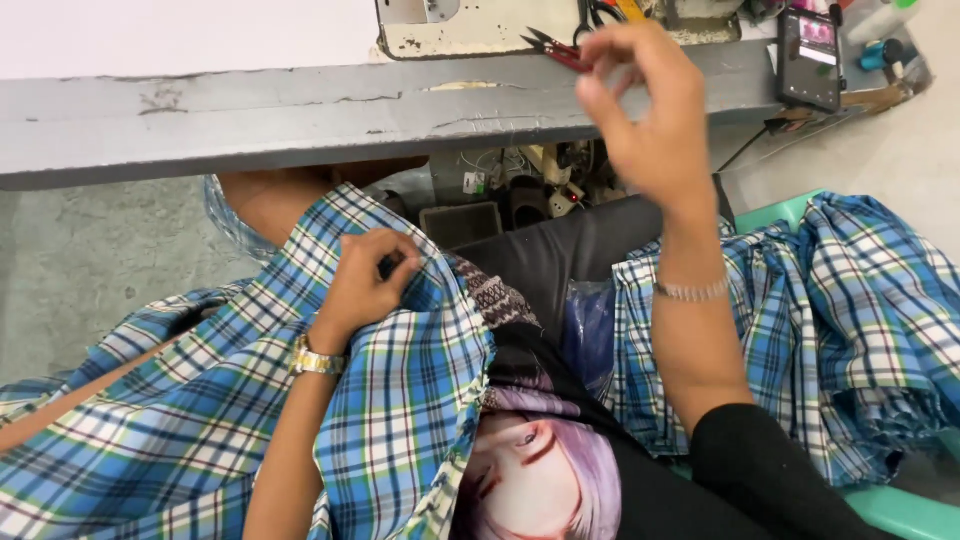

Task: Removing loose threads from a plaid garment using thread snips at a sewing workstation.

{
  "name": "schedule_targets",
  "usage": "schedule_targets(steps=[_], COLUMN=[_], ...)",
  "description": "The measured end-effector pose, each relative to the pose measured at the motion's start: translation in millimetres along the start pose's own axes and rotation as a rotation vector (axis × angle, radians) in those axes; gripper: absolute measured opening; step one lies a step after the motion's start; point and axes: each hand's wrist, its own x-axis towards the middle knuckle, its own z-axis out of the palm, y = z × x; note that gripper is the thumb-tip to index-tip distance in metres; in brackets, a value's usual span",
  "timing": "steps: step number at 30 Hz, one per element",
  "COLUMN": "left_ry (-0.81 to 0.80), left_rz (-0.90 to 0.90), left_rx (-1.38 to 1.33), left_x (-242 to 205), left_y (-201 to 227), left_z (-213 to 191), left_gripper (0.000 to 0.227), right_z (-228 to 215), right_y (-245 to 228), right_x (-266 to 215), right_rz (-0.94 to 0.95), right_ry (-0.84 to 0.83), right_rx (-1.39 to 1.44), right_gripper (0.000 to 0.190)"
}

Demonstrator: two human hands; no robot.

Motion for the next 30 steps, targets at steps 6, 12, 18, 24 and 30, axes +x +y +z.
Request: schedule_targets(steps=[6,12,18,24,30], left_ry=[-0.033,0.023,-0.011,0.002,0.074], left_rz=[-0.038,-0.094,-0.137,-0.150,-0.039], left_rx=[-0.056,-0.154,-0.068,-0.045,-0.213], left_x=[5.0,-4.4,-5.1,-1.7,-7.8], left_y=[1.4,5.9,4.6,4.5,1.0], left_z=[14.1,18.6,20.9,23.0,21.5], left_gripper=[0.021,0.018,0.020,0.022,0.031], right_z=[46.4,59.7,58.4,55.8,70.0], right_y=[145.5,158.9,148.3,156.4,148.1], right_x=[-9.6,-29.0,-26.4,-24.5,-26.3], right_rz=[0.625,0.365,0.215,0.169,0.064], right_ry=[-0.152,0.053,0.088,-0.006,-0.061], right_rx=[-0.372,-0.527,-0.444,-0.412,-0.469], right_gripper=[0.048,0.019,0.012,0.010,0.004])
